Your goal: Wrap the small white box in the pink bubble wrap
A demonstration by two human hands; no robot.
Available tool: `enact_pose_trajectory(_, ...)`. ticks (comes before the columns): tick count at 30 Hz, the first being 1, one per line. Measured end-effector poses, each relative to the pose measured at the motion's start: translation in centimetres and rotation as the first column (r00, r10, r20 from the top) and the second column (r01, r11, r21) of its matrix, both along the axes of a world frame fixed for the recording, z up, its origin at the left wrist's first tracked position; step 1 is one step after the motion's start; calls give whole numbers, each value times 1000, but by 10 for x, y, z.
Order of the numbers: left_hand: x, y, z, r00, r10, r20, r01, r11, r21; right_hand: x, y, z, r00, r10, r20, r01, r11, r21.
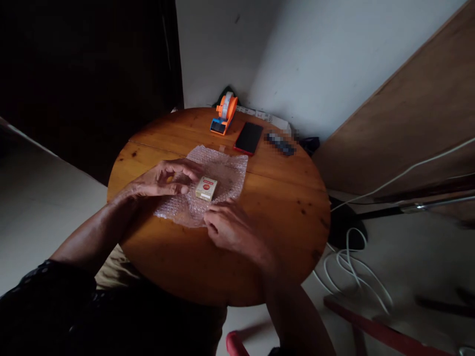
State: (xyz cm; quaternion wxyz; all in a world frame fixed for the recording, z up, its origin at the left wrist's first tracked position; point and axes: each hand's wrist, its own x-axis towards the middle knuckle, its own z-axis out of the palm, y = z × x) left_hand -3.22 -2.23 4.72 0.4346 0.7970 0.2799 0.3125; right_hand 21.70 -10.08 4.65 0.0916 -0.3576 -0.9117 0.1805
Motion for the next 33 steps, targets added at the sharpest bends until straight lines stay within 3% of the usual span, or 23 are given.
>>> enact_pose_trajectory(3,-2,1,2,998,-65,11,65,998,27,9,6,10,961,-131,-242,153,985,75)
enact_pose_trajectory(7,-1,3,-1,992,-114,-54,117,991,61,19,17,8,838,-321,-442,416,899,136)
enact_pose_trajectory(11,10,1,-12,999,27,-20,-26,998,49,18,25,-7,755,-428,-497,536,839,93)
enact_pose_trajectory(14,22,-1,-23,979,201,21,-199,978,-67,13,28,-14,718,-465,-518,545,839,2)
enact_pose_trajectory(16,27,-1,-29,967,253,41,-244,957,-160,11,29,-17,709,-461,-534,521,853,-46)
enact_pose_trajectory(21,34,1,-38,953,262,152,-201,922,-331,6,40,-28,650,-521,-554,514,838,-185)
enact_pose_trajectory(25,37,2,-38,940,268,211,-183,918,-351,5,47,-32,640,-536,-550,506,833,-223)
enact_pose_trajectory(33,40,5,-39,934,308,182,-217,893,-394,5,53,-42,568,-587,-577,572,785,-236)
